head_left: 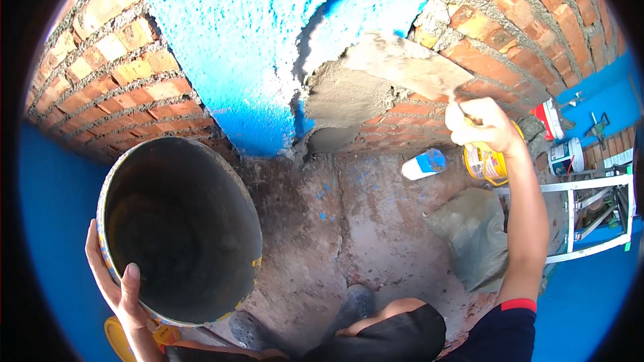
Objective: The person scoops mortar from a bucket with a trowel and applies, spreads, and smooths it onto a brick wall.
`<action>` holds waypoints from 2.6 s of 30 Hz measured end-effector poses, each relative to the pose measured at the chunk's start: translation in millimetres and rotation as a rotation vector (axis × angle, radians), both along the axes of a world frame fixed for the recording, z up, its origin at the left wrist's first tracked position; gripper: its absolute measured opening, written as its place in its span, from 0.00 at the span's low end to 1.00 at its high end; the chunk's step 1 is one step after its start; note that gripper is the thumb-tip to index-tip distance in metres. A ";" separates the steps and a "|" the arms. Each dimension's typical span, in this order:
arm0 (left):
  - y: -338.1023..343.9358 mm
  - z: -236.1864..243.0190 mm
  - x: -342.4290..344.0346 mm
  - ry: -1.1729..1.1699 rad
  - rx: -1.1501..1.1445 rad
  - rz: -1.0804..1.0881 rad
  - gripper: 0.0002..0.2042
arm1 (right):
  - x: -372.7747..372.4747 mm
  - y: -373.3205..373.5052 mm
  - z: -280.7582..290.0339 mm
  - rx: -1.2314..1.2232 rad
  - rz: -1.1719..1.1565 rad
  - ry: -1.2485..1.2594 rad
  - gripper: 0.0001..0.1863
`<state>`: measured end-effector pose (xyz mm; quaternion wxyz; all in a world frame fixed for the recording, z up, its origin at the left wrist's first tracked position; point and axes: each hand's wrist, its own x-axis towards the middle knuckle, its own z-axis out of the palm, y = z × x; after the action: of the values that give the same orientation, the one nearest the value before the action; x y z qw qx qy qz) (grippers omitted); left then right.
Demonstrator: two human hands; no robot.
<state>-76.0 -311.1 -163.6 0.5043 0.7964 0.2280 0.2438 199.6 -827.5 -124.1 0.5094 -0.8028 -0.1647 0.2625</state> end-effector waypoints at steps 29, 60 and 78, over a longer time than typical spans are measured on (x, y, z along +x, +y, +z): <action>21.2 -13.1 -9.1 -0.061 -0.002 0.010 0.46 | -20.2 -61.1 -17.9 -0.393 -0.183 -0.336 0.18; -3.6 -3.4 12.3 -0.009 0.025 -0.016 0.48 | -31.4 21.8 -29.4 -0.078 -0.209 -0.329 0.13; 21.3 -14.7 -1.5 -0.063 -0.003 -0.025 0.45 | -56.7 -34.3 -58.5 -0.240 -0.249 -0.379 0.21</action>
<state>-77.6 -289.8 -178.3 0.5153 0.7905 0.2021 0.2621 142.9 -861.7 -182.5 0.3988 -0.9065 -0.1246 0.0601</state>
